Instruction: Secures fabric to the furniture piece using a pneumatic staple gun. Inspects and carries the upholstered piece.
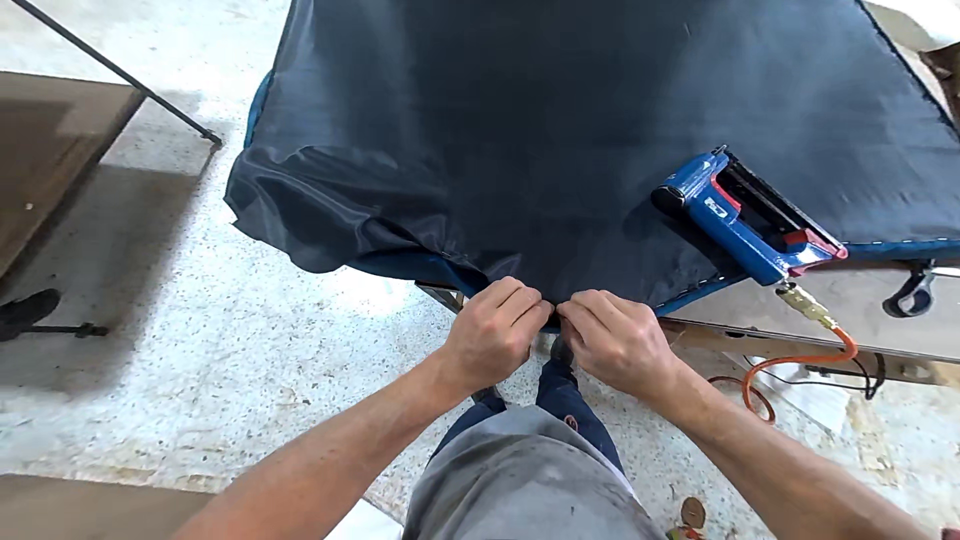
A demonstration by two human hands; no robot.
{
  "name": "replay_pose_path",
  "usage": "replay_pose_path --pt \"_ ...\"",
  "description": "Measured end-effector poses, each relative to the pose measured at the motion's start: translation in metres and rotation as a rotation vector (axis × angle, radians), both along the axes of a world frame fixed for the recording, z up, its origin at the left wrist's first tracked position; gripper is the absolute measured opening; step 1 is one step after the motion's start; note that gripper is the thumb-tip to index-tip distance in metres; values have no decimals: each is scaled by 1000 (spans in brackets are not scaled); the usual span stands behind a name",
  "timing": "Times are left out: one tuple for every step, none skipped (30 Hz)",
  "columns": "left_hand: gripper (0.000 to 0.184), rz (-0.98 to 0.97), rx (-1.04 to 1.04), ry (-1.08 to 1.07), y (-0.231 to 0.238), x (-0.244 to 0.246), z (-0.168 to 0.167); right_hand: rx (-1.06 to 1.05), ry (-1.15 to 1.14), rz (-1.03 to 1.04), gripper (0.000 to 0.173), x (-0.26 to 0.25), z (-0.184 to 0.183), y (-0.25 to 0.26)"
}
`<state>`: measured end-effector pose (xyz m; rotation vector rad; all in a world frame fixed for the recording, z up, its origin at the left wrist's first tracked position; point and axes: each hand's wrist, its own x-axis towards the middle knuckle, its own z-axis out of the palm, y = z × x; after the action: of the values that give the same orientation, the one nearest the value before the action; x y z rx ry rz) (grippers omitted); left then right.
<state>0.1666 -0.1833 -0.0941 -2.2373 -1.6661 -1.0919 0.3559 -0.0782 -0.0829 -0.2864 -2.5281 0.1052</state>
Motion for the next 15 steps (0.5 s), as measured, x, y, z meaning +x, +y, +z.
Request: replay_pose_path --pt "11 0 -15 -6 -2 -1 0 0 -19 11 12 1 1 0" --pt "11 -4 -53 -24 -4 -4 1 -12 -40 18 13 2 2 0" --pt "14 -13 -98 -53 -7 -8 3 -28 -59 20 13 3 4 -1" --pt "17 -21 -136 -89 -10 -13 5 -43 -73 21 14 5 5 -1" --pt "18 -27 -163 -118 -11 -18 6 -53 -82 21 14 5 5 0" --pt "18 -32 -186 -132 -12 -22 8 -63 -88 24 14 6 6 0" --pt "19 -38 -210 -135 -12 -24 10 -74 -93 28 14 6 6 0" --pt "19 -45 -232 -126 -11 -24 12 -82 -94 29 14 5 6 0" --pt "20 -56 -250 -110 -9 -23 13 -87 -93 29 14 4 7 0" --pt "19 -69 -261 -89 -6 -22 14 -90 -90 29 14 3 7 -1" --pt "18 -79 -262 -65 -3 -20 15 -89 -87 28 14 3 7 -1" --pt "17 -90 -248 -36 0 -18 15 -87 -85 26 14 3 7 0" --pt "16 -106 -217 -1 1 -17 14 -88 -86 25 14 3 7 -1" --pt "17 -130 -175 39 1 -17 12 -90 -89 25 13 2 7 -1" --pt "17 -155 -135 72 0 -17 11 -93 -92 26 13 1 8 -1"
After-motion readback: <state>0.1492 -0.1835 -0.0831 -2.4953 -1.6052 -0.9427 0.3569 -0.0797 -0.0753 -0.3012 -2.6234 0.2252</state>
